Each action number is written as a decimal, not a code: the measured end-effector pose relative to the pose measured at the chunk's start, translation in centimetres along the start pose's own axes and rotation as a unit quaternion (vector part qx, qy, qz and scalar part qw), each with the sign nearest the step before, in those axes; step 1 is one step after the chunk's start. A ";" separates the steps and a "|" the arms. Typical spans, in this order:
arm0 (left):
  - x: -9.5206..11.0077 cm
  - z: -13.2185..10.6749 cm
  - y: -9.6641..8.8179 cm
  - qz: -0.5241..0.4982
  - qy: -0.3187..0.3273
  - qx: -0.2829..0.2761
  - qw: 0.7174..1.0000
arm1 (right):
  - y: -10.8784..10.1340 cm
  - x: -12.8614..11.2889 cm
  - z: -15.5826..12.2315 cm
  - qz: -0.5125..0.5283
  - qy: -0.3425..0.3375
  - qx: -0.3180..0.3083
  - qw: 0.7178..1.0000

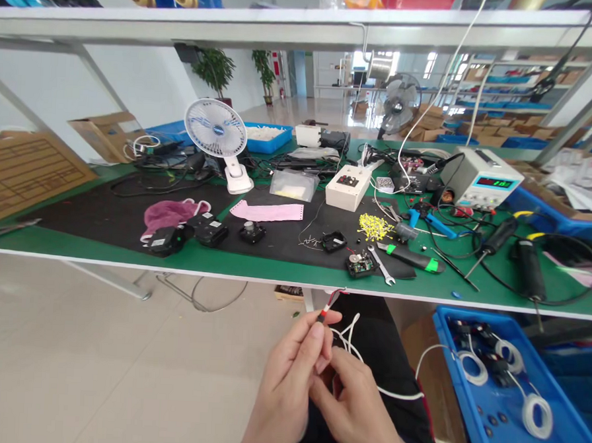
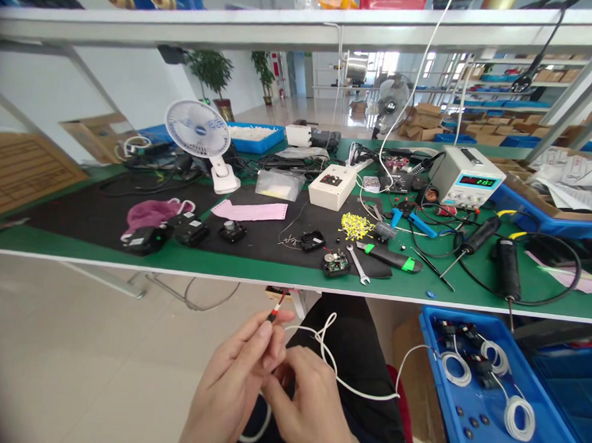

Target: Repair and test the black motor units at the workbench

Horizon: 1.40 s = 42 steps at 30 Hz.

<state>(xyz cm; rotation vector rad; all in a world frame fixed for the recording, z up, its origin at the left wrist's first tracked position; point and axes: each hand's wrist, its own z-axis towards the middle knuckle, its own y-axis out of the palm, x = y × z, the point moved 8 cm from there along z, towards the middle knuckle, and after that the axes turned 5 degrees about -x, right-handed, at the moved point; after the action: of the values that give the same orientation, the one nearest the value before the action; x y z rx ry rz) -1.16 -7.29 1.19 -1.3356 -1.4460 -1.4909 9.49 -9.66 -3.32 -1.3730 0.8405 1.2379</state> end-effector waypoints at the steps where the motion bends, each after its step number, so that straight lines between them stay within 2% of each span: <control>1: 0.1 0.0 -0.4 0.017 0.002 0.006 1.000 | -0.5 -0.3 -0.1 0.006 -0.001 -0.006 1.000; 3: 0.7 -0.1 -0.9 0.083 0.009 0.015 0.996 | -2.3 -1.0 -0.5 0.034 -0.002 0.018 0.999; 7: 2.1 -0.4 -0.2 0.230 0.046 -0.021 0.972 | -6.5 -2.6 -1.7 0.094 0.002 0.138 0.986; 12: 3.0 -0.9 1.8 0.311 0.108 -0.052 0.943 | -8.3 -4.7 -2.1 0.104 -0.032 0.220 0.969; 16: 2.6 -1.0 2.2 0.337 0.133 -0.059 0.930 | -8.1 -5.1 -2.1 0.138 -0.054 0.225 0.963; 19: 2.9 -1.1 2.4 0.366 0.188 -0.065 0.909 | -7.2 -4.0 -1.9 0.194 -0.029 0.183 0.963; 22: 3.6 -1.1 2.6 0.393 0.256 -0.044 0.882 | -6.3 -2.7 -1.6 0.263 0.002 0.138 0.955; 26: 3.8 -0.9 2.5 0.422 0.302 -0.020 0.854 | -5.8 -1.8 -1.2 0.282 0.043 0.119 0.951; 33: 2.6 -0.1 1.6 0.481 0.311 -0.007 0.820 | -5.2 -0.7 -0.5 0.209 0.074 0.117 0.968; 36: 2.0 0.3 1.2 0.490 0.309 -0.010 0.815 | -5.6 -1.0 -0.3 0.108 0.022 0.152 0.982; 38: 1.7 0.5 0.8 0.494 0.302 -0.009 0.815 | -6.0 -1.9 -0.1 0.028 -0.031 0.155 0.987; 40: 1.6 0.8 0.3 0.486 0.292 -0.002 0.824 | -6.4 -2.7 0.7 -0.047 -0.068 0.110 0.991; 42: 1.5 1.0 -0.5 0.461 0.276 0.018 0.843 | -7.8 -3.3 2.2 -0.122 -0.094 0.065 0.986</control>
<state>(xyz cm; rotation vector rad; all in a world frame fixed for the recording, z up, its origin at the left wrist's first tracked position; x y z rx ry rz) -1.85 -5.91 2.36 -1.1621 -0.3334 -1.0215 15.67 -6.52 1.98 -1.1948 0.5916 1.0836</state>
